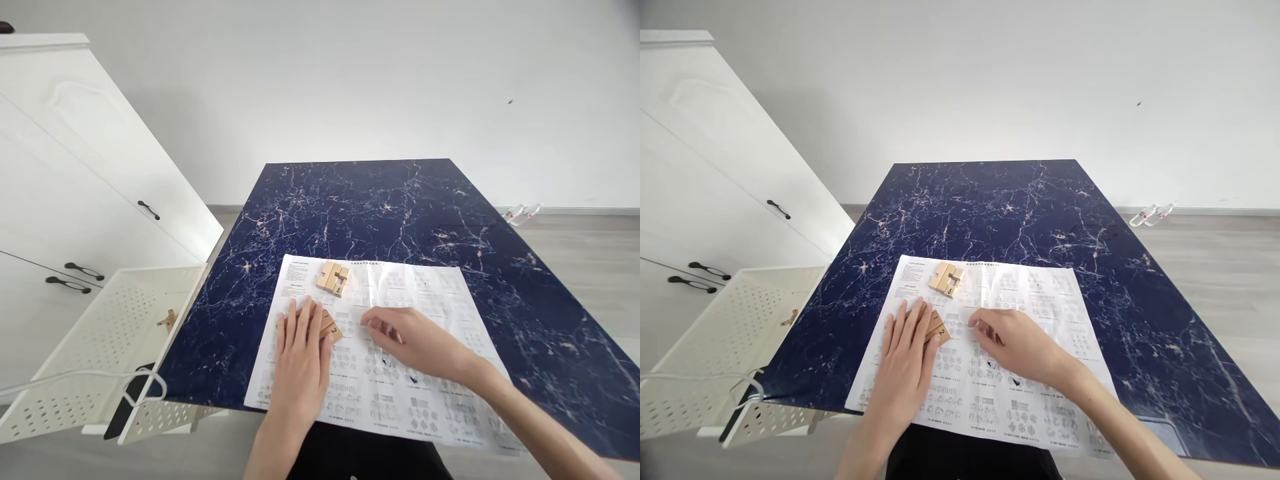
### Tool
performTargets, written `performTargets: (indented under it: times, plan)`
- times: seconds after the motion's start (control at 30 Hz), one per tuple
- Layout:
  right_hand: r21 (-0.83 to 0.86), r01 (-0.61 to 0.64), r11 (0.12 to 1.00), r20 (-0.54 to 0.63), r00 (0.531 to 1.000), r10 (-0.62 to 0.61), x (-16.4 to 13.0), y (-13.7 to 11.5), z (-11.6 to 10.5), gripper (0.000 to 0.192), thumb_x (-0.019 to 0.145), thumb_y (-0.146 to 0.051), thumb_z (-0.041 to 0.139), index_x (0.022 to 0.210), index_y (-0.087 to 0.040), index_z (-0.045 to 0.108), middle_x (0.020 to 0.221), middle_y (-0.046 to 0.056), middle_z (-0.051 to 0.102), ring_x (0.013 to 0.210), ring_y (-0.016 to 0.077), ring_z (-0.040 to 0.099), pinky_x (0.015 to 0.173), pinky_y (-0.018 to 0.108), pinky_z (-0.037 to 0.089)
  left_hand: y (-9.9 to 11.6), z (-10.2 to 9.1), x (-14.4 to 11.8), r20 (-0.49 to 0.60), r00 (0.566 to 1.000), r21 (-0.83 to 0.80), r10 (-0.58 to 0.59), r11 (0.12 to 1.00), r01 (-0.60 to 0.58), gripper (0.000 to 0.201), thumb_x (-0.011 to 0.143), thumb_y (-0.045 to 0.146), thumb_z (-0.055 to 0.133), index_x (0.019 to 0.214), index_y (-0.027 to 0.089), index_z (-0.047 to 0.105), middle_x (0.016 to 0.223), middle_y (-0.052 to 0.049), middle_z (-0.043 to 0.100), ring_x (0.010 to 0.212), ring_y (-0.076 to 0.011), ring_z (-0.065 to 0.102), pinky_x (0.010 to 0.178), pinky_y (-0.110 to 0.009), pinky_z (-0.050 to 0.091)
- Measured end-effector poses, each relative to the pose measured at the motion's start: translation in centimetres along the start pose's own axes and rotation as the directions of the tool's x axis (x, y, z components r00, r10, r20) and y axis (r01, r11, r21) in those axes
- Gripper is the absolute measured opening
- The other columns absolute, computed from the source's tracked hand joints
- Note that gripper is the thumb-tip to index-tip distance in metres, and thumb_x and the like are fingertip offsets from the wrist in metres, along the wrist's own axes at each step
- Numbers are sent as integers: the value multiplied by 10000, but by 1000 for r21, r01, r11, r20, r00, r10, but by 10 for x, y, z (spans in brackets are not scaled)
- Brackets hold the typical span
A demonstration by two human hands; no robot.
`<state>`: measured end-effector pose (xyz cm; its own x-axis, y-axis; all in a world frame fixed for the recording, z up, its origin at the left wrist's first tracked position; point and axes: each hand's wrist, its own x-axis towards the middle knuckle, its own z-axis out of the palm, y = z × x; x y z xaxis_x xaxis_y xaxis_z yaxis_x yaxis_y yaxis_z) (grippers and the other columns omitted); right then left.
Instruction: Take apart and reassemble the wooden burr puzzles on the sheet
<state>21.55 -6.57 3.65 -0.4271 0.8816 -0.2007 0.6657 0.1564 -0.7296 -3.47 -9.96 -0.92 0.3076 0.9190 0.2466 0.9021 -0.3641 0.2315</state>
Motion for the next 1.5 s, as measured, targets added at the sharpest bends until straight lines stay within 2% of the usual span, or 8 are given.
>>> performTargets:
  times: [0.1,0.27,0.47,0.57,0.7,0.87,1.2,1.5]
  plan:
    - [-83,-25,996,-34,999,23,-21,-8,9,287,1098,-348,456,1248,-251,681,1056,65,785,768,221,731,659,351,539,16,0,-4,38,999,-31,28,999,-27,652,1142,325,404,1734,265,138,1764,-69,331,1662,-335,211,1313,-622,334]
    - [-106,-56,993,-180,983,36,-49,-13,31,276,1116,-377,438,1257,-269,649,1041,66,766,729,228,730,627,371,565,27,-8,-9,62,998,-162,25,987,-15,673,1124,368,485,1715,282,176,1739,-75,384,1647,-317,275,1284,-579,410]
    - [47,17,999,-447,895,6,-58,-20,58,198,1106,-400,512,1225,-308,640,1057,77,721,734,214,710,585,338,610,20,-19,-10,-58,993,-273,-105,958,85,465,1117,304,494,1577,320,424,1576,-89,564,1535,-320,472,1194,-551,517]
    - [61,31,998,-512,859,5,-57,-22,71,182,1095,-378,536,1222,-310,647,1107,92,703,773,227,710,603,344,625,13,-24,-11,-101,986,-280,-136,954,103,414,1112,298,504,1525,309,479,1480,-107,623,1437,-324,563,1150,-549,543]
    - [48,70,996,-516,856,-35,-52,-19,85,216,1088,-341,549,1289,-311,624,1290,107,656,1014,268,737,798,395,674,5,-24,-13,-86,983,-282,-163,950,133,384,1110,323,514,1493,296,501,1425,-107,648,1365,-315,609,1090,-513,581]
    - [-5,107,994,-493,865,-95,-45,-14,94,325,1079,-314,579,1404,-312,568,1419,123,603,1299,337,622,989,503,642,2,-18,-17,-74,986,-282,-152,951,125,385,1098,331,551,1480,301,512,1410,-93,657,1352,-307,605,1096,-508,574]
    - [-31,161,987,-497,854,-155,-44,-9,93,356,1067,-298,617,1419,-300,559,1369,119,657,1239,336,650,995,530,632,2,-20,-18,-114,977,-352,-181,927,130,280,1081,318,587,1359,289,599,1333,-85,691,1300,-295,632,1100,-506,559]
    - [-3,150,989,-493,860,-131,-44,-7,93,339,1065,-314,624,1399,-301,568,1289,117,673,1167,335,669,936,522,640,3,-23,-15,-125,969,-400,-212,905,146,221,1074,326,606,1289,296,646,1271,-75,708,1243,-283,655,1060,-471,582]
